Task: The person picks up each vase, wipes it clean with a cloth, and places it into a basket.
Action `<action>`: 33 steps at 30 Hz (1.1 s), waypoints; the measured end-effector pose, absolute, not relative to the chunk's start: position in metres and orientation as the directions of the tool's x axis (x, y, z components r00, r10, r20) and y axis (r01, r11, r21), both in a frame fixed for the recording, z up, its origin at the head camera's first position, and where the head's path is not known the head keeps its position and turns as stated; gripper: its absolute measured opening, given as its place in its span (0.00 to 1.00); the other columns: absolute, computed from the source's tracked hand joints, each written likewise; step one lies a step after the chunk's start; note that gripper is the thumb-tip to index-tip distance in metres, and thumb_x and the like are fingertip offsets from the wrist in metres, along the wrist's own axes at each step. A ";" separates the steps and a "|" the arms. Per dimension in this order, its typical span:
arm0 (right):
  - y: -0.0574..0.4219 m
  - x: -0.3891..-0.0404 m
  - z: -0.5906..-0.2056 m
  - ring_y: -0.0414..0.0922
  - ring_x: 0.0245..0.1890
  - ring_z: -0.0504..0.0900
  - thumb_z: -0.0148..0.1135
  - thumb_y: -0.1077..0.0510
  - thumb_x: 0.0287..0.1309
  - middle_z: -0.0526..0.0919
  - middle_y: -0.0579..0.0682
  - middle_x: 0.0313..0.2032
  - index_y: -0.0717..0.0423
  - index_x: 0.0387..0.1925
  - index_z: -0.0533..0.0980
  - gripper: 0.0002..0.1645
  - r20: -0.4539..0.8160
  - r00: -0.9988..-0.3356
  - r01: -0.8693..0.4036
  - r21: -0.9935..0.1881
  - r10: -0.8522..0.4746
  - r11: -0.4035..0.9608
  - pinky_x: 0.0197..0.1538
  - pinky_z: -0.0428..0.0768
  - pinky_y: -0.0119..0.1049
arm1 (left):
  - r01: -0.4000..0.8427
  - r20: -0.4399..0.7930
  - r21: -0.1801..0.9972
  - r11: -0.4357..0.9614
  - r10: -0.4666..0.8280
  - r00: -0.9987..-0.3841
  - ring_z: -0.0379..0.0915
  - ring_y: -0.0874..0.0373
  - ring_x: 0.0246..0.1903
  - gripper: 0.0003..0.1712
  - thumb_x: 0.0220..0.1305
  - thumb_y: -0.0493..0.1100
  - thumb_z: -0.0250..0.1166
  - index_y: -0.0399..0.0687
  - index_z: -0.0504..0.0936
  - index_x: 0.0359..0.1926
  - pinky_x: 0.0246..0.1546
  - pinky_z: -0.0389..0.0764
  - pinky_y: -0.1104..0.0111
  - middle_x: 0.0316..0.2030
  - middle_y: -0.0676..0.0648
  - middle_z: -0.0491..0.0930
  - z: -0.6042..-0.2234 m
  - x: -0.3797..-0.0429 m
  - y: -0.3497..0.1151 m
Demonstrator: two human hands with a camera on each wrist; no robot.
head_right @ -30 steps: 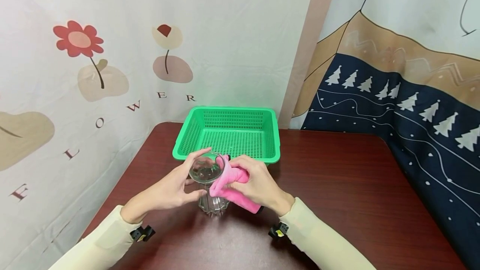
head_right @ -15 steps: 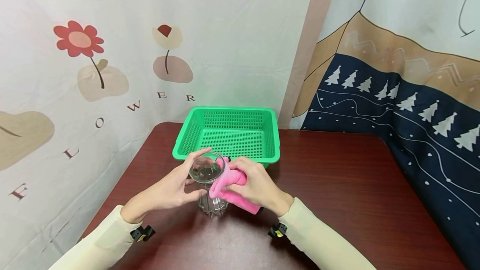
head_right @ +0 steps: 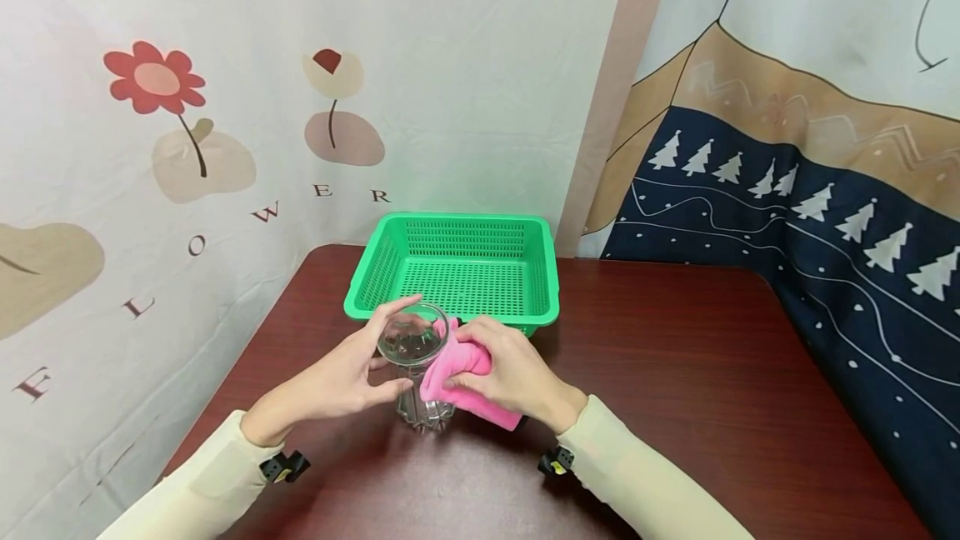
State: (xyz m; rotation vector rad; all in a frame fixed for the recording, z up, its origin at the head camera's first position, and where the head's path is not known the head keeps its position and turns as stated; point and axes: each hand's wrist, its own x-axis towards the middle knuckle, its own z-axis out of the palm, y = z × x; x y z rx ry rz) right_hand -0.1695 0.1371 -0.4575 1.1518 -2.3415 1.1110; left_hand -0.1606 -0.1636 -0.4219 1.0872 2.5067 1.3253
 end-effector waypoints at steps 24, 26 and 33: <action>0.141 -0.164 -0.463 0.40 0.50 0.88 0.94 0.51 0.58 0.92 0.47 0.52 0.52 0.58 0.88 0.30 0.395 -0.709 -0.698 -0.505 -0.583 0.507 0.55 0.90 0.38 | 0.553 0.225 0.741 0.380 0.635 -0.739 0.78 0.42 0.78 0.66 0.70 0.32 0.80 0.59 0.47 0.94 0.67 0.90 0.38 0.77 0.40 0.77 -0.422 -0.159 -0.164; 0.141 -0.165 -0.463 0.40 0.49 0.87 0.94 0.51 0.58 0.92 0.47 0.52 0.53 0.58 0.88 0.30 0.385 -0.711 -0.696 -0.508 -0.589 0.508 0.54 0.90 0.37 | 0.553 0.228 0.743 0.376 0.635 -0.738 0.78 0.41 0.78 0.66 0.70 0.32 0.80 0.59 0.48 0.94 0.68 0.90 0.38 0.77 0.40 0.77 -0.421 -0.159 -0.163; 0.141 -0.164 -0.464 0.36 0.44 0.83 0.95 0.49 0.57 0.90 0.44 0.46 0.52 0.53 0.88 0.28 0.315 -0.735 -0.666 -0.500 -0.601 0.553 0.50 0.88 0.32 | 0.545 0.219 0.745 0.384 0.631 -0.744 0.77 0.41 0.79 0.66 0.70 0.31 0.80 0.58 0.48 0.94 0.68 0.89 0.36 0.77 0.41 0.77 -0.420 -0.159 -0.163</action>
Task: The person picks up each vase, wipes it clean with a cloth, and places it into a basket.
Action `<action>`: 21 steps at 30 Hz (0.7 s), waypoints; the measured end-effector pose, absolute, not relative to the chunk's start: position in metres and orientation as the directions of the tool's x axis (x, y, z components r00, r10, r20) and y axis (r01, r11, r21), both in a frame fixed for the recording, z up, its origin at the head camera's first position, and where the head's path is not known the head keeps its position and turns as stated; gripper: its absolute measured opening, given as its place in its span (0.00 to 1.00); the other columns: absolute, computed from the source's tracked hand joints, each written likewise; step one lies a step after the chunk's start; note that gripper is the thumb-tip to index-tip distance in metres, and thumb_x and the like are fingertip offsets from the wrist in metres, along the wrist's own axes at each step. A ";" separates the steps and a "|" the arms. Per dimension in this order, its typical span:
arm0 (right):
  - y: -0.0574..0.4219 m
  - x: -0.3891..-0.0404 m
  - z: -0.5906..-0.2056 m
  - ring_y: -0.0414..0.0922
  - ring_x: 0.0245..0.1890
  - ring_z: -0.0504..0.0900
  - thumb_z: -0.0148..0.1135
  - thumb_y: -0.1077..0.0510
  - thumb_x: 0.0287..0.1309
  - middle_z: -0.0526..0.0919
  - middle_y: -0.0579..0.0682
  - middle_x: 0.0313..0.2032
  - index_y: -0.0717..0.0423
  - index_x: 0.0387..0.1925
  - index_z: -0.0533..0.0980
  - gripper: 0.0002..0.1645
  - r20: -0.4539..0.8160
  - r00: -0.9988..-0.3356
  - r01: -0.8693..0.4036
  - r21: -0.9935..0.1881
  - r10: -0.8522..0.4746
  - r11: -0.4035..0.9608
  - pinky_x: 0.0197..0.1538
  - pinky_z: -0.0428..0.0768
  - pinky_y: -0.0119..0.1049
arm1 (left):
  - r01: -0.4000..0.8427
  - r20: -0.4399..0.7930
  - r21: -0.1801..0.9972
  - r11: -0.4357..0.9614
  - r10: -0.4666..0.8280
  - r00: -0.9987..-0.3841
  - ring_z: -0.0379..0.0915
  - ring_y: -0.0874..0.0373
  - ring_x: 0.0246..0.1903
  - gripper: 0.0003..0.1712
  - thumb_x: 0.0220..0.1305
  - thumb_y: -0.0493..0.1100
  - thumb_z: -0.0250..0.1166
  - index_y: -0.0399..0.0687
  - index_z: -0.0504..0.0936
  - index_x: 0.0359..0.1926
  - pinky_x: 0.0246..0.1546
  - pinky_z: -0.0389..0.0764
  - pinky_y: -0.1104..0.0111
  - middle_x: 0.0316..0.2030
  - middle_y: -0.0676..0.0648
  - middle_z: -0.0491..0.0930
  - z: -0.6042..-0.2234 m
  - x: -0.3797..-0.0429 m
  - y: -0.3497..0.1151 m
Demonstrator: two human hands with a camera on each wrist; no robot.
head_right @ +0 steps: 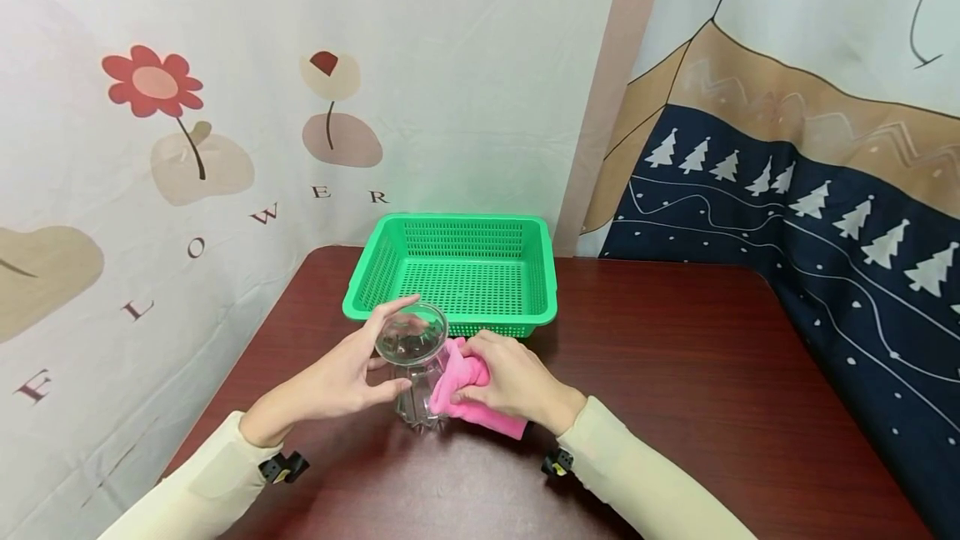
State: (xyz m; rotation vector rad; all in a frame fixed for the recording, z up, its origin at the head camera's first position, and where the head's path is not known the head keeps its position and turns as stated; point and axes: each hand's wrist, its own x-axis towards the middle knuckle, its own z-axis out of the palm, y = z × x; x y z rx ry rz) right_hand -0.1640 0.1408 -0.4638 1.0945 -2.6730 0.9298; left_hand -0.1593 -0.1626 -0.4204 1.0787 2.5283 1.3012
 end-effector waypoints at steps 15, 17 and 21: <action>0.141 -0.169 -0.473 0.38 0.41 0.80 0.95 0.46 0.56 0.90 0.43 0.43 0.55 0.56 0.89 0.32 0.203 -0.771 -0.623 -0.440 -0.604 0.647 0.44 0.83 0.32 | 0.538 0.209 0.745 0.394 0.628 -0.749 0.77 0.41 0.79 0.65 0.70 0.31 0.80 0.55 0.47 0.94 0.67 0.89 0.35 0.77 0.41 0.77 -0.417 -0.162 -0.163; 0.141 -0.168 -0.474 0.38 0.41 0.81 0.95 0.46 0.56 0.91 0.44 0.44 0.55 0.57 0.89 0.33 0.185 -0.776 -0.615 -0.433 -0.602 0.659 0.44 0.84 0.33 | 0.533 0.204 0.748 0.396 0.628 -0.751 0.77 0.41 0.79 0.65 0.70 0.31 0.80 0.55 0.47 0.94 0.67 0.89 0.35 0.77 0.41 0.77 -0.417 -0.161 -0.163; 0.141 -0.165 -0.476 0.40 0.42 0.82 0.95 0.46 0.56 0.91 0.44 0.45 0.54 0.57 0.89 0.33 0.164 -0.783 -0.604 -0.429 -0.600 0.671 0.44 0.84 0.33 | 0.530 0.199 0.749 0.397 0.628 -0.752 0.76 0.40 0.79 0.65 0.71 0.31 0.80 0.56 0.47 0.94 0.67 0.89 0.34 0.77 0.41 0.77 -0.417 -0.159 -0.163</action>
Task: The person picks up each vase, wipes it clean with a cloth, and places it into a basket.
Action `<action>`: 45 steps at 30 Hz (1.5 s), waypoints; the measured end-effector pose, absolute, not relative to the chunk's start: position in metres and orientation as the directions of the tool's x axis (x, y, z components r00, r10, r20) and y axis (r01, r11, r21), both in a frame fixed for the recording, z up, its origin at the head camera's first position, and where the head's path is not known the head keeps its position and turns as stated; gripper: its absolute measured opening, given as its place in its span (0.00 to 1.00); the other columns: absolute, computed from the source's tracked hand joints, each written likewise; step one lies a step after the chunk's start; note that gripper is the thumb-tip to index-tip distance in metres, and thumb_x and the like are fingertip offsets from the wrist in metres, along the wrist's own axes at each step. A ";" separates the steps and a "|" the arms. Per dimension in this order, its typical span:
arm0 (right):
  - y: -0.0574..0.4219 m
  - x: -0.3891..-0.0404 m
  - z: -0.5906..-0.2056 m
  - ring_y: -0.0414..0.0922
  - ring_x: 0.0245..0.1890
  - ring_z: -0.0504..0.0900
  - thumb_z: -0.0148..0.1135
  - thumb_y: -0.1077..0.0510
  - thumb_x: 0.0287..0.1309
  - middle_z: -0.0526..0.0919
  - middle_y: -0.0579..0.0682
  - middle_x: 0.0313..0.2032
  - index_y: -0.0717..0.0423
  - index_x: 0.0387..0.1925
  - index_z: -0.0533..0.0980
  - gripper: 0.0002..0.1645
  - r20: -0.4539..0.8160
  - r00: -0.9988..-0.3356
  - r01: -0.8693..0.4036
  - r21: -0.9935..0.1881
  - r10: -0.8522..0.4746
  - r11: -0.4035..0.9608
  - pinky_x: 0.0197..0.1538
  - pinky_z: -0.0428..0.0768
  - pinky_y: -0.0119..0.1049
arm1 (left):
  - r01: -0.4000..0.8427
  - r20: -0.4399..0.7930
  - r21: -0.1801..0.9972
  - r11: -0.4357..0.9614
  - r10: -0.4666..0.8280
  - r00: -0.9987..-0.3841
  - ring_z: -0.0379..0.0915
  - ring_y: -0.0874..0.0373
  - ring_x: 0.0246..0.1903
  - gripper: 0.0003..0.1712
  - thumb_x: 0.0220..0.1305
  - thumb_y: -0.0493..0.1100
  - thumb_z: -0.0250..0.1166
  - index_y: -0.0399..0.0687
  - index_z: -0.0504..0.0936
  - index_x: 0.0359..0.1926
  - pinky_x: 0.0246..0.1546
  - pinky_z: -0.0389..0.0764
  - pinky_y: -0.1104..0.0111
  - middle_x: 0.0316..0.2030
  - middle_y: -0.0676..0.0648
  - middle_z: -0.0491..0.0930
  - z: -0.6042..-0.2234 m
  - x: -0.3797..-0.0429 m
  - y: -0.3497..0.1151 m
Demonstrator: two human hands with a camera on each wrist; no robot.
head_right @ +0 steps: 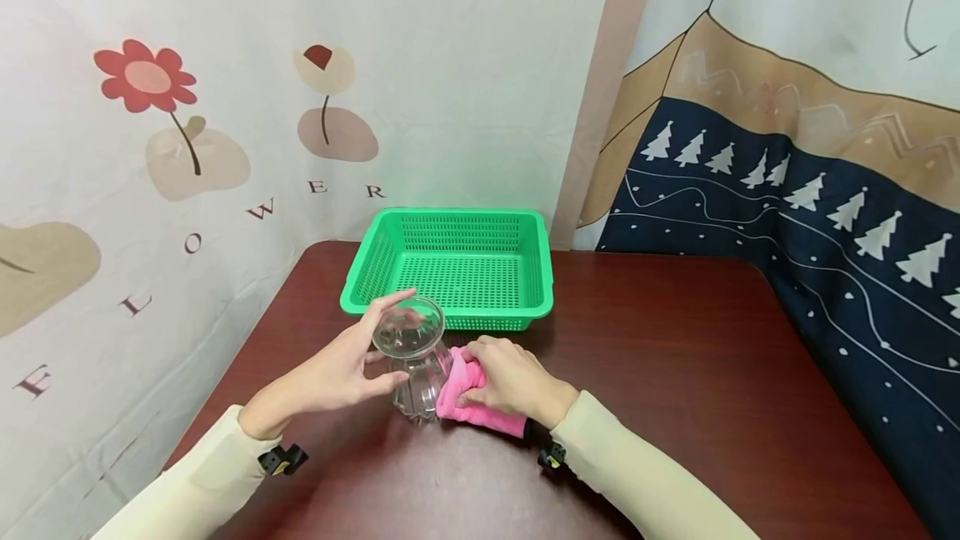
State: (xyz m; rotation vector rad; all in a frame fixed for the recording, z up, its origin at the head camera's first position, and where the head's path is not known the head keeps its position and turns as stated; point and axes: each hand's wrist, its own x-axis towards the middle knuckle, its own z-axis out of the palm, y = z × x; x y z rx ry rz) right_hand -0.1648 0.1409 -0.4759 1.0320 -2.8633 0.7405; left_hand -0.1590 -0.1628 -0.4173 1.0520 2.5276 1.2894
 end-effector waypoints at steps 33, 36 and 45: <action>0.140 -0.158 -0.478 0.40 0.47 0.85 0.95 0.48 0.56 0.92 0.44 0.51 0.54 0.61 0.88 0.35 0.208 -0.785 -0.605 -0.458 -0.584 0.651 0.52 0.90 0.37 | 0.526 0.197 0.756 0.389 0.631 -0.750 0.76 0.39 0.80 0.66 0.70 0.30 0.80 0.57 0.47 0.94 0.67 0.89 0.34 0.78 0.40 0.76 -0.419 -0.159 -0.163; 0.140 -0.158 -0.477 0.40 0.48 0.87 0.95 0.48 0.56 0.93 0.45 0.51 0.54 0.61 0.89 0.35 0.229 -0.779 -0.615 -0.460 -0.584 0.640 0.54 0.91 0.39 | 0.528 0.197 0.754 0.392 0.631 -0.750 0.76 0.39 0.80 0.66 0.70 0.31 0.80 0.57 0.47 0.94 0.67 0.89 0.34 0.78 0.40 0.76 -0.419 -0.159 -0.163; 0.140 -0.159 -0.472 0.37 0.45 0.84 0.95 0.49 0.56 0.92 0.44 0.48 0.55 0.58 0.89 0.32 0.285 -0.769 -0.628 -0.506 -0.573 0.591 0.50 0.88 0.34 | 0.528 0.200 0.754 0.391 0.628 -0.752 0.76 0.39 0.80 0.66 0.70 0.31 0.80 0.58 0.47 0.94 0.67 0.88 0.33 0.78 0.40 0.76 -0.417 -0.159 -0.163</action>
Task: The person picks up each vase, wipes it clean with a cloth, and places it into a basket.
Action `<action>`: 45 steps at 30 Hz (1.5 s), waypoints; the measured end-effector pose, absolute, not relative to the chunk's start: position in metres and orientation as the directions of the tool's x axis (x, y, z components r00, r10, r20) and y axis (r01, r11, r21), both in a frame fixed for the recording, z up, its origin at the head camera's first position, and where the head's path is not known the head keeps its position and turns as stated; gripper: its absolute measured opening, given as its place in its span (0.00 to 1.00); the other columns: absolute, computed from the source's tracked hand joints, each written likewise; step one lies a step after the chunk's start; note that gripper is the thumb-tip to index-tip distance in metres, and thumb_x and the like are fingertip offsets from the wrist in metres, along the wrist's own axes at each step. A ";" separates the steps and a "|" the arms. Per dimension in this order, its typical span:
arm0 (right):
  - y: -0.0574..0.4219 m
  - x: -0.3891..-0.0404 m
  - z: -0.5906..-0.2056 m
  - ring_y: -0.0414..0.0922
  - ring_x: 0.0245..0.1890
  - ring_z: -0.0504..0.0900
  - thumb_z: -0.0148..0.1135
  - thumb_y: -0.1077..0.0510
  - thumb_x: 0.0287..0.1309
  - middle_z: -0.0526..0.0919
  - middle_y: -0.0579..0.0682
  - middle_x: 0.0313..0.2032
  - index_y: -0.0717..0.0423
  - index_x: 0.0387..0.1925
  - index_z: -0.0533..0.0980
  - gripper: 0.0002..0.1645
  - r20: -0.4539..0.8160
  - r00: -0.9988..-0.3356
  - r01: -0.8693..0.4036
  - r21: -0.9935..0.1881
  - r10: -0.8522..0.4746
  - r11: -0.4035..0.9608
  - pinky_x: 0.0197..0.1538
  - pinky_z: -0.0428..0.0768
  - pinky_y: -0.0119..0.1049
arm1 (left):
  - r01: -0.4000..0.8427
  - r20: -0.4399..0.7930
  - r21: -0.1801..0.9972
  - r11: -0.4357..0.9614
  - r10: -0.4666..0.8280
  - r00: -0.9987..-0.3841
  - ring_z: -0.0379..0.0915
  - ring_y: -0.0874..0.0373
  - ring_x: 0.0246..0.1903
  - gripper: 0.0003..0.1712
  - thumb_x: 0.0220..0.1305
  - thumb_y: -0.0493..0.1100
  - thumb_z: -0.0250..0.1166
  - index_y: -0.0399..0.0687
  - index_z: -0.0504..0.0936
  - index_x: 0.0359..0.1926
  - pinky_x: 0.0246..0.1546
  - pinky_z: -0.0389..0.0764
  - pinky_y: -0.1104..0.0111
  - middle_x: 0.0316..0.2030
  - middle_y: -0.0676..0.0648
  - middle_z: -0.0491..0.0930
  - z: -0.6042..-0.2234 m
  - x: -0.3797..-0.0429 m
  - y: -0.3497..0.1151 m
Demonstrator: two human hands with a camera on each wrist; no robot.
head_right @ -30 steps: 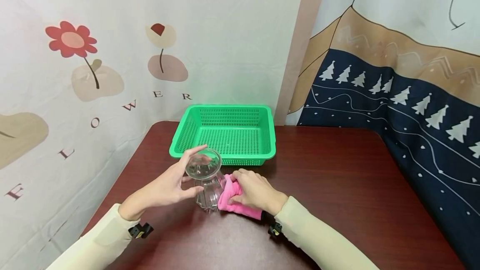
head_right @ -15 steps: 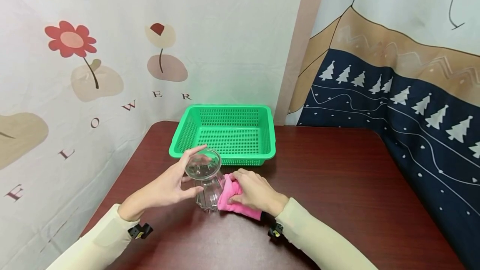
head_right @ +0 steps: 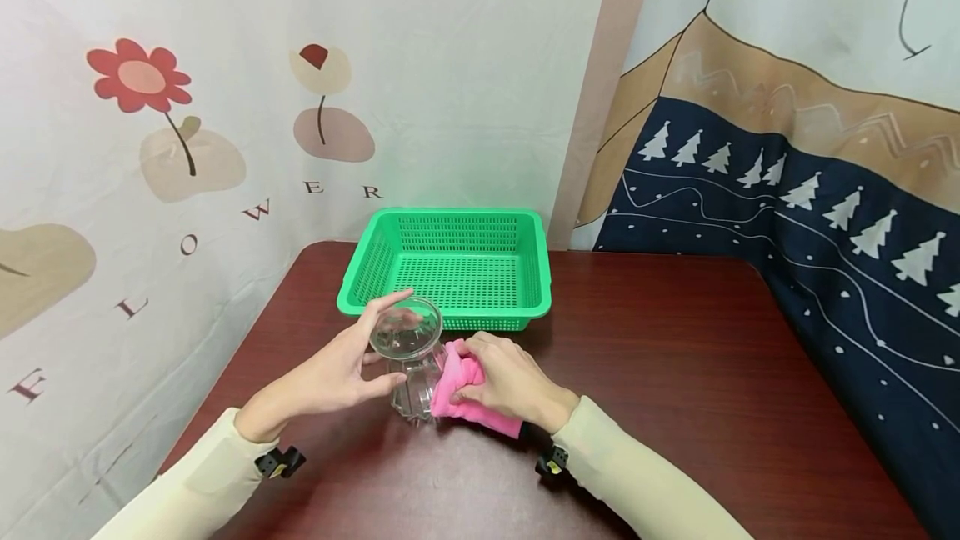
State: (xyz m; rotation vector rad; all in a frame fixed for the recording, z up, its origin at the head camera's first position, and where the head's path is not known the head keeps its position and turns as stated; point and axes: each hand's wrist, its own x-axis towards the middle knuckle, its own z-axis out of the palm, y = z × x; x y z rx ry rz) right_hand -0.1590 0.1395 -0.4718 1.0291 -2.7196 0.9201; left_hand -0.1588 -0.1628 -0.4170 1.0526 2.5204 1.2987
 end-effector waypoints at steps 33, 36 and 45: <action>0.135 -0.163 -0.450 0.48 0.60 0.94 0.96 0.59 0.54 0.96 0.50 0.57 0.56 0.60 0.91 0.32 0.544 -0.713 -0.699 -0.602 -0.443 0.385 0.64 0.93 0.44 | 0.539 0.208 0.751 0.380 0.639 -0.740 0.78 0.39 0.78 0.65 0.69 0.30 0.79 0.53 0.47 0.94 0.66 0.90 0.34 0.78 0.39 0.76 -0.420 -0.163 -0.164; 0.137 -0.163 -0.448 0.47 0.59 0.94 0.94 0.60 0.55 0.96 0.48 0.56 0.53 0.60 0.91 0.31 0.553 -0.715 -0.694 -0.634 -0.428 0.341 0.64 0.91 0.38 | 0.541 0.209 0.750 0.379 0.641 -0.739 0.79 0.39 0.77 0.65 0.70 0.31 0.79 0.54 0.47 0.94 0.66 0.90 0.34 0.78 0.40 0.76 -0.420 -0.163 -0.165; 0.141 -0.165 -0.443 0.50 0.59 0.93 0.92 0.63 0.57 0.96 0.53 0.58 0.53 0.63 0.91 0.31 0.574 -0.736 -0.665 -0.712 -0.359 0.224 0.63 0.90 0.31 | 0.536 0.201 0.748 0.391 0.636 -0.745 0.79 0.38 0.76 0.65 0.70 0.33 0.80 0.56 0.48 0.94 0.66 0.90 0.33 0.78 0.39 0.76 -0.420 -0.165 -0.166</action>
